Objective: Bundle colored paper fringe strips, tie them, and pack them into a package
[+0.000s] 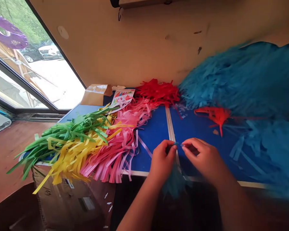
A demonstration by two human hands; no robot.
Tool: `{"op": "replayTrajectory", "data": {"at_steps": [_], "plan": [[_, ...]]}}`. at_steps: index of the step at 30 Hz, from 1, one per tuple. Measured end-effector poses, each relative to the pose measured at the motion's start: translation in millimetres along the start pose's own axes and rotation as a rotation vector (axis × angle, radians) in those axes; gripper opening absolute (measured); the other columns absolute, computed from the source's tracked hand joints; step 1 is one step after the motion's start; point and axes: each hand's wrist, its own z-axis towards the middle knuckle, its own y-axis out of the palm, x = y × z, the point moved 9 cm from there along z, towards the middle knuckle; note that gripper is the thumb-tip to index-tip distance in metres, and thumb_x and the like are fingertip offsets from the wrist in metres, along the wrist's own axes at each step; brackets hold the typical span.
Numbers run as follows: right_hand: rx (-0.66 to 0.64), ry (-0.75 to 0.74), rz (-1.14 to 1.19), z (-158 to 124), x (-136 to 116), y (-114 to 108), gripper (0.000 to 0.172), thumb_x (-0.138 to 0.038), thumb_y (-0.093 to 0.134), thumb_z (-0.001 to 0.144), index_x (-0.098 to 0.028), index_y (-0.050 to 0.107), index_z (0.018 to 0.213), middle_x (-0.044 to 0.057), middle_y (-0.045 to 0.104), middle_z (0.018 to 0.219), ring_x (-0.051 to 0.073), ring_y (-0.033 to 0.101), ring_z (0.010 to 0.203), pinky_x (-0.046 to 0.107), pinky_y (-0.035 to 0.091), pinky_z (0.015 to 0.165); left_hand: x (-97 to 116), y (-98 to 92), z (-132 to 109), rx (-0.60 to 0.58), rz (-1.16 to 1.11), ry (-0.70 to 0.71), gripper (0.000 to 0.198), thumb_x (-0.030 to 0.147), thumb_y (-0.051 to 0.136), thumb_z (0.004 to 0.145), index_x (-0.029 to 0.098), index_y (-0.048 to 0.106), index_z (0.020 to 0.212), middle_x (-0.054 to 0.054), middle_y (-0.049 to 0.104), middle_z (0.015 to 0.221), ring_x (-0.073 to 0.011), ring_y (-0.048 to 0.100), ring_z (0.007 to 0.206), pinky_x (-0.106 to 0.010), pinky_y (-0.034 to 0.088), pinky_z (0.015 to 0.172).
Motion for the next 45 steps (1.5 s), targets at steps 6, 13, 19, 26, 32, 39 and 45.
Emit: {"op": "replayTrajectory", "data": {"at_steps": [6,13,19,26,32,39,45], "plan": [[-0.007,0.006,0.097,-2.1,-1.1,1.1,0.015,-0.029,0.048,0.082,-0.021,0.061,0.082,0.003,0.065,0.079,0.015,0.062,0.067,0.025,0.049,0.060,7.7,1.7,-2.2,-0.024,-0.003,0.033,0.009,0.021,0.053,0.081,0.018,0.061,0.079,0.000,0.063,0.075,-0.0132,0.056,0.069,-0.023,0.040,0.062],[-0.091,0.196,0.301,-8.5,22.2,16.5,0.026,-0.040,0.044,0.083,-0.020,0.059,0.077,0.002,0.063,0.066,0.016,0.061,0.061,0.026,0.048,0.057,13.0,4.4,-4.8,-0.062,0.048,0.046,0.010,0.020,0.052,0.081,0.017,0.062,0.081,-0.001,0.065,0.077,-0.0143,0.056,0.073,-0.023,0.040,0.065],[-0.086,0.205,0.299,-11.2,29.6,20.9,0.030,-0.043,0.042,0.085,-0.020,0.058,0.075,0.001,0.061,0.064,0.016,0.058,0.060,0.026,0.045,0.058,12.0,8.3,-5.0,-0.119,0.126,0.032,0.013,0.023,0.051,0.080,0.018,0.063,0.082,0.001,0.063,0.074,-0.0133,0.055,0.069,-0.022,0.039,0.062],[-0.053,0.159,0.242,-13.3,28.4,18.1,0.028,-0.042,0.044,0.085,-0.020,0.058,0.073,0.000,0.059,0.063,0.015,0.056,0.058,0.026,0.043,0.058,15.5,14.4,-4.7,-0.174,0.275,0.078,0.018,0.024,0.048,0.082,0.018,0.064,0.075,0.002,0.061,0.066,-0.0121,0.051,0.063,-0.021,0.034,0.057],[-0.045,0.162,0.251,-11.9,30.3,17.1,0.030,-0.043,0.044,0.085,-0.020,0.061,0.074,0.001,0.059,0.062,0.015,0.055,0.057,0.026,0.043,0.056,17.9,17.7,-5.7,-0.206,0.316,0.117,0.019,0.024,0.049,0.082,0.018,0.063,0.070,0.003,0.057,0.060,-0.0109,0.048,0.058,-0.021,0.030,0.055],[-0.075,0.204,0.385,-14.1,31.2,19.7,0.025,-0.042,0.053,0.081,-0.020,0.065,0.079,0.003,0.064,0.077,0.014,0.057,0.063,0.026,0.047,0.060,12.0,13.9,-6.3,-0.181,0.226,0.059,0.019,0.024,0.048,0.081,0.017,0.062,0.070,0.003,0.057,0.062,-0.0110,0.048,0.061,-0.021,0.032,0.056],[-0.154,0.292,0.667,-16.1,33.0,24.5,0.026,-0.043,0.061,0.075,-0.018,0.065,0.072,-0.001,0.055,0.054,0.011,0.050,0.048,0.023,0.044,0.048,18.2,17.4,-11.0,-0.228,0.223,0.141,0.025,0.028,0.046,0.086,0.017,0.064,0.073,0.002,0.060,0.065,-0.0105,0.049,0.060,-0.020,0.033,0.056]]}}
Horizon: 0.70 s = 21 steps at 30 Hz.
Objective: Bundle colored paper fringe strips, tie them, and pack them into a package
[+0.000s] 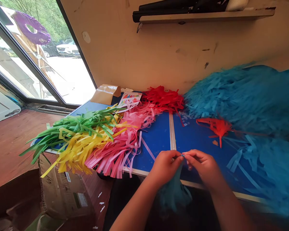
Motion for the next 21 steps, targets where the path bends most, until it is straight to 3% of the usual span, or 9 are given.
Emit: {"op": "replayTrajectory", "data": {"at_steps": [7,11,14,21], "plan": [[0.024,-0.039,0.005,-1.4,-5.2,-2.2,0.026,-0.041,0.061,0.076,-0.019,0.064,0.063,-0.002,0.050,0.052,0.009,0.045,0.048,0.022,0.039,0.046,12.5,0.0,-2.3,0.031,0.195,0.128,0.020,0.024,0.051,0.086,0.018,0.063,0.071,0.001,0.065,0.069,-0.0132,0.055,0.069,-0.023,0.037,0.072],[-0.028,-0.009,0.016,0.1,3.4,-1.2,0.021,-0.040,0.063,0.074,-0.019,0.068,0.072,0.000,0.055,0.060,0.010,0.047,0.051,0.023,0.040,0.048,12.6,0.2,-2.0,0.028,0.210,0.135,0.020,0.024,0.050,0.087,0.018,0.064,0.073,0.001,0.066,0.070,-0.0135,0.057,0.068,-0.023,0.038,0.070],[0.024,-0.013,0.043,1.5,6.4,-6.9,0.019,-0.037,0.065,0.073,-0.020,0.069,0.080,0.001,0.057,0.070,0.010,0.048,0.054,0.024,0.043,0.050,12.8,-2.8,-1.9,0.056,0.194,0.139,0.019,0.024,0.050,0.086,0.019,0.064,0.074,0.000,0.066,0.070,-0.0137,0.057,0.068,-0.023,0.039,0.067],[0.069,0.066,0.165,2.4,13.2,-10.5,0.021,-0.038,0.069,0.069,-0.019,0.067,0.079,0.001,0.060,0.070,0.010,0.052,0.054,0.025,0.048,0.053,9.2,-7.0,-1.2,0.081,0.074,0.110,0.018,0.023,0.050,0.085,0.019,0.066,0.078,0.000,0.068,0.074,-0.0130,0.060,0.072,-0.021,0.040,0.068]]}}
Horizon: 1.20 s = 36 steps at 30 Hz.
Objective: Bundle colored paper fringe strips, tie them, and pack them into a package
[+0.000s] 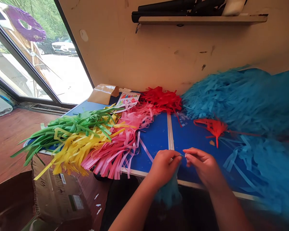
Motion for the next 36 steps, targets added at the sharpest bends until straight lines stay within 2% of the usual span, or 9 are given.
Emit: {"op": "replayTrajectory", "data": {"at_steps": [4,8,13,17,21,25,28,31,36], "plan": [[0.023,0.066,0.095,-1.9,3.2,-0.1,0.025,-0.038,0.072,0.065,-0.019,0.062,0.077,0.001,0.062,0.066,0.011,0.055,0.053,0.024,0.049,0.051,-6.2,-0.1,0.4,-0.004,-0.089,-0.081,0.020,0.026,0.048,0.085,0.018,0.066,0.080,0.000,0.068,0.074,-0.0128,0.059,0.069,-0.021,0.041,0.065],[0.023,0.092,0.047,-2.0,4.3,2.3,0.028,-0.042,0.071,0.065,-0.018,0.061,0.075,0.002,0.062,0.064,0.012,0.056,0.053,0.026,0.050,0.053,-10.4,1.6,0.2,-0.020,-0.133,-0.138,0.024,0.029,0.045,0.086,0.017,0.065,0.079,-0.001,0.065,0.072,-0.0127,0.056,0.065,-0.021,0.040,0.061],[0.006,-0.020,-0.067,-0.1,-4.5,4.3,0.020,-0.039,0.068,0.070,-0.019,0.064,0.074,0.000,0.060,0.069,0.011,0.055,0.056,0.023,0.048,0.056,-8.9,2.5,0.5,-0.027,-0.123,-0.118,0.023,0.027,0.046,0.085,0.017,0.065,0.078,0.000,0.064,0.070,-0.0118,0.053,0.064,-0.021,0.037,0.059],[-0.013,-0.084,-0.049,0.6,-8.0,7.4,0.016,-0.036,0.068,0.072,-0.021,0.065,0.075,0.001,0.061,0.076,0.011,0.056,0.061,0.024,0.050,0.059,-8.2,3.0,0.8,-0.034,-0.124,-0.111,0.023,0.027,0.046,0.086,0.018,0.066,0.080,0.000,0.065,0.073,-0.0119,0.055,0.064,-0.021,0.037,0.059],[-0.014,-0.113,-0.059,0.7,-11.8,8.1,0.016,-0.035,0.068,0.071,-0.020,0.066,0.073,0.002,0.062,0.076,0.012,0.056,0.063,0.025,0.050,0.060,-5.9,5.8,1.7,-0.065,-0.016,-0.079,0.023,0.027,0.047,0.087,0.020,0.067,0.079,0.000,0.066,0.072,-0.0125,0.056,0.065,-0.022,0.036,0.061],[-0.044,-0.078,-0.145,-0.2,-11.5,8.9,0.019,-0.037,0.066,0.071,-0.019,0.064,0.069,0.002,0.060,0.071,0.013,0.055,0.061,0.024,0.048,0.054,-3.7,13.1,2.2,-0.139,0.158,-0.032,0.022,0.026,0.048,0.086,0.019,0.065,0.075,0.000,0.063,0.065,-0.0133,0.053,0.062,-0.023,0.035,0.062],[-0.053,-0.084,-0.223,-2.1,-12.0,8.5,0.020,-0.037,0.062,0.073,-0.018,0.062,0.068,0.002,0.059,0.071,0.013,0.054,0.062,0.023,0.047,0.054,-3.9,16.4,2.3,-0.184,0.191,-0.035,0.023,0.025,0.049,0.086,0.019,0.065,0.072,0.000,0.062,0.062,-0.0130,0.053,0.060,-0.024,0.035,0.062],[-0.066,-0.097,-0.258,-3.5,-12.6,9.5,0.020,-0.037,0.059,0.075,-0.019,0.061,0.067,0.002,0.059,0.070,0.013,0.054,0.061,0.024,0.047,0.055,-3.4,16.3,2.7,-0.197,0.150,-0.049,0.023,0.026,0.049,0.085,0.019,0.066,0.073,0.000,0.065,0.066,-0.0137,0.056,0.063,-0.024,0.037,0.064],[-0.113,-0.045,-0.193,-2.2,-9.2,12.8,0.017,-0.035,0.060,0.073,-0.019,0.060,0.070,0.001,0.060,0.070,0.013,0.056,0.062,0.026,0.048,0.059,-10.6,14.8,2.3,-0.178,0.023,-0.154,0.025,0.029,0.048,0.085,0.018,0.068,0.076,-0.002,0.068,0.070,-0.0140,0.058,0.064,-0.023,0.039,0.060]]}}
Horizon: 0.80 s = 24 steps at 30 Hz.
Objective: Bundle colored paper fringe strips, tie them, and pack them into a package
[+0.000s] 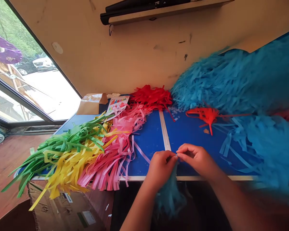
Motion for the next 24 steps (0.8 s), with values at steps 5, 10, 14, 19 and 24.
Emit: {"op": "replayTrajectory", "data": {"at_steps": [5,10,14,19,24], "plan": [[0.059,0.008,-0.013,0.8,1.0,-3.9,0.017,-0.036,0.058,0.074,-0.019,0.060,0.071,0.001,0.061,0.068,0.013,0.056,0.060,0.026,0.048,0.059,-1.1,-2.3,-0.4,0.031,-0.102,-0.024,0.022,0.028,0.051,0.083,0.017,0.069,0.078,-0.002,0.070,0.075,-0.0146,0.060,0.068,-0.023,0.041,0.063],[0.208,0.034,0.067,-1.0,7.0,-16.0,0.027,-0.046,0.064,0.069,-0.019,0.061,0.071,0.003,0.063,0.068,0.015,0.058,0.059,0.028,0.051,0.056,-2.0,-2.8,-0.3,0.035,-0.134,-0.053,0.023,0.032,0.051,0.083,0.017,0.068,0.087,-0.002,0.070,0.081,-0.0157,0.060,0.074,-0.024,0.043,0.067],[0.219,0.033,0.091,-2.0,10.7,-17.3,0.029,-0.048,0.066,0.067,-0.019,0.062,0.072,0.003,0.064,0.070,0.015,0.059,0.060,0.028,0.053,0.058,-1.2,-0.3,-1.1,0.013,-0.050,-0.024,0.026,0.031,0.046,0.085,0.017,0.068,0.080,-0.001,0.067,0.071,-0.0129,0.056,0.063,-0.022,0.039,0.059],[0.191,0.042,0.084,-1.4,11.6,-15.2,0.026,-0.045,0.068,0.067,-0.020,0.064,0.075,0.003,0.064,0.071,0.015,0.060,0.063,0.027,0.053,0.060,-1.2,-2.1,-2.2,0.035,-0.062,-0.003,0.022,0.028,0.048,0.084,0.018,0.066,0.079,0.002,0.063,0.067,-0.0113,0.054,0.061,-0.021,0.036,0.058],[0.174,0.060,0.103,-0.8,10.6,-13.8,0.026,-0.044,0.068,0.067,-0.020,0.064,0.075,0.003,0.064,0.070,0.016,0.061,0.064,0.026,0.054,0.059,-1.8,-3.1,-2.2,0.045,-0.081,-0.002,0.022,0.028,0.047,0.085,0.018,0.066,0.079,0.001,0.064,0.068,-0.0115,0.054,0.062,-0.021,0.036,0.058]]}}
